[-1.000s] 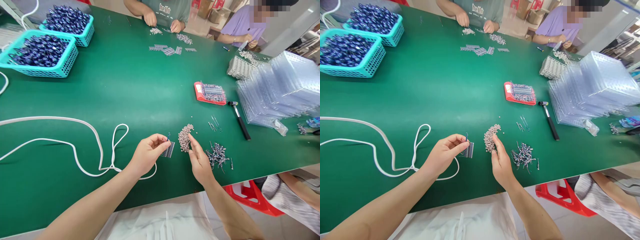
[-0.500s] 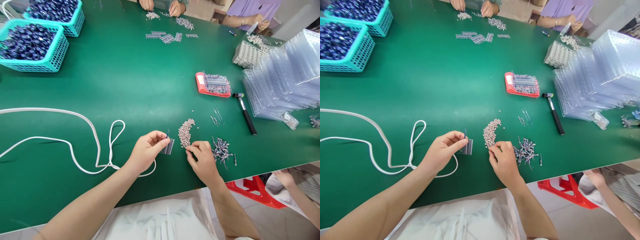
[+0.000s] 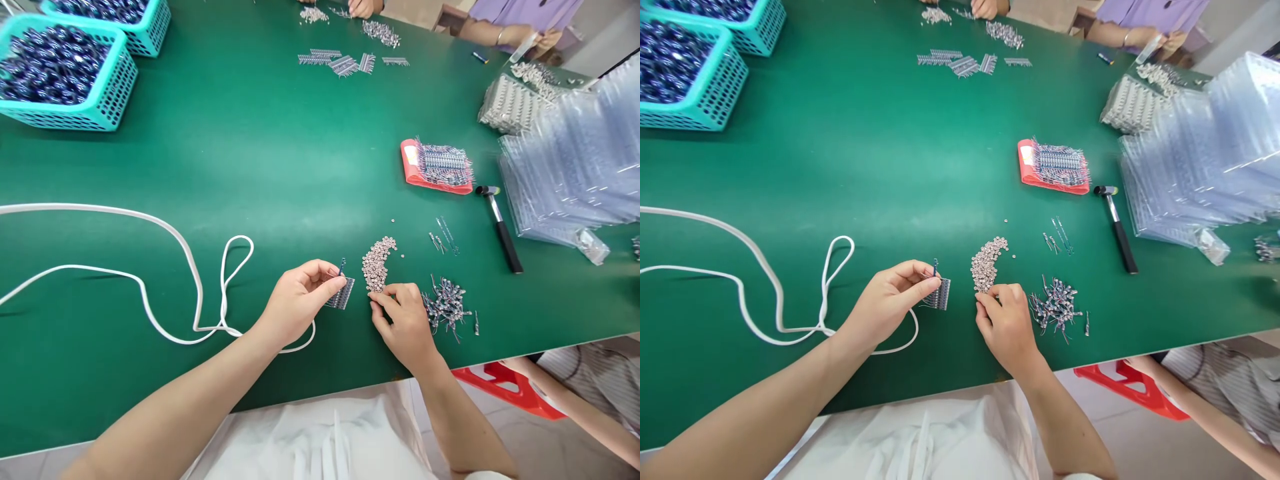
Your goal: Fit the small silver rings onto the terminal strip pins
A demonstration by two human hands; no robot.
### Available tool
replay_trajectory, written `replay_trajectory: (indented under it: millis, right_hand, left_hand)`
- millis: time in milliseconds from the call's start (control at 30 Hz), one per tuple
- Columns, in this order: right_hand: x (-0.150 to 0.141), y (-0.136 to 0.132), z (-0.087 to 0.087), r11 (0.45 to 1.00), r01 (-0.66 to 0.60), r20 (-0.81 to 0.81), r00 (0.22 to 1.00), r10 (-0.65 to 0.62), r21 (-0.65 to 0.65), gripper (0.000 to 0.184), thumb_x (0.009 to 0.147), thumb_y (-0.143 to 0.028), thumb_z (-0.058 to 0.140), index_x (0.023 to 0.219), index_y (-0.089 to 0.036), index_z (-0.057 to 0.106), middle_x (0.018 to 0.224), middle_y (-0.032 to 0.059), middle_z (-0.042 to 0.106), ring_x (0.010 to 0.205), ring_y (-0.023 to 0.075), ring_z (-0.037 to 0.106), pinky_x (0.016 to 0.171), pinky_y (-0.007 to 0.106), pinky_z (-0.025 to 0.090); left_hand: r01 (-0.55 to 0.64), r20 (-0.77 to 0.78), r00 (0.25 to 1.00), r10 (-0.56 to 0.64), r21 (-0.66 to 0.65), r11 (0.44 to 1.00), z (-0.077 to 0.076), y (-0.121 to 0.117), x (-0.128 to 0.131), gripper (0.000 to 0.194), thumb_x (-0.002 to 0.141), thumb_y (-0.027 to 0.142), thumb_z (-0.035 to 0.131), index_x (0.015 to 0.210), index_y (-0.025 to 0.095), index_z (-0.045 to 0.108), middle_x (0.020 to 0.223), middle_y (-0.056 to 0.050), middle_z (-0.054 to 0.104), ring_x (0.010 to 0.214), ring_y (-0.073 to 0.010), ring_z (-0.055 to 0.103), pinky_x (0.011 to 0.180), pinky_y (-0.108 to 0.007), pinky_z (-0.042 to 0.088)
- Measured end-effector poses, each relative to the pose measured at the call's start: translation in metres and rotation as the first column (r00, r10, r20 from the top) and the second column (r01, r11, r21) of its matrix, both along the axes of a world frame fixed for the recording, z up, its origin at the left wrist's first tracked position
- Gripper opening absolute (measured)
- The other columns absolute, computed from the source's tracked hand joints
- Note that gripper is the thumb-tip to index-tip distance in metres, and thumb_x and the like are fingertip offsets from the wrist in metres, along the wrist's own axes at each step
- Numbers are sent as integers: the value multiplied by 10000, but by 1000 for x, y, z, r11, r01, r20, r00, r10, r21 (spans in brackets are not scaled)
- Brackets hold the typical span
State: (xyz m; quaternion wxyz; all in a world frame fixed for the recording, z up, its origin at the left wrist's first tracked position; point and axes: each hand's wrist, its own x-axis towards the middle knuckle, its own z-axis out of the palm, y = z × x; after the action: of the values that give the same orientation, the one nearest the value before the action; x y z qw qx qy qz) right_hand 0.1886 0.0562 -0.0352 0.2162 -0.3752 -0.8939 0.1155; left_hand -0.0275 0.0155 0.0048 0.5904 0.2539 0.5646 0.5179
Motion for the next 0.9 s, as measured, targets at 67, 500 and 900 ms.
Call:
replay_trajectory:
  millis: [67,500,900]
  right_hand:
    - [0,0,0,1000,0,-16,1000,0,-6,182,866,-116,611,1006,-197,694,896,72,619,877,221,527,774,387,486]
    - [3,1,-1,1000,21,-51,999,-20,18,206,865,-106,603,1021,-209,689,893,66,628,859,208,547,768,382,489]
    - [5,-3,-3,998,60,-53,997,-58,35,197,853,-97,623,1007,-200,691,882,70,624,854,212,546,758,383,492]
  left_hand:
    - [-6,7,1000,6,6,1000,-1,0,0,187,751,303,764,794,163,647,754,15,628,710,-108,586,646,-195,501]
    - [-8,15,1000,8,22,1000,-3,2,2,182,752,297,768,774,161,648,755,8,650,725,-113,604,654,-194,506]
    - [0,-8,1000,0,24,1000,-3,0,0,151,768,284,752,783,171,653,763,13,657,728,-109,610,649,-183,502]
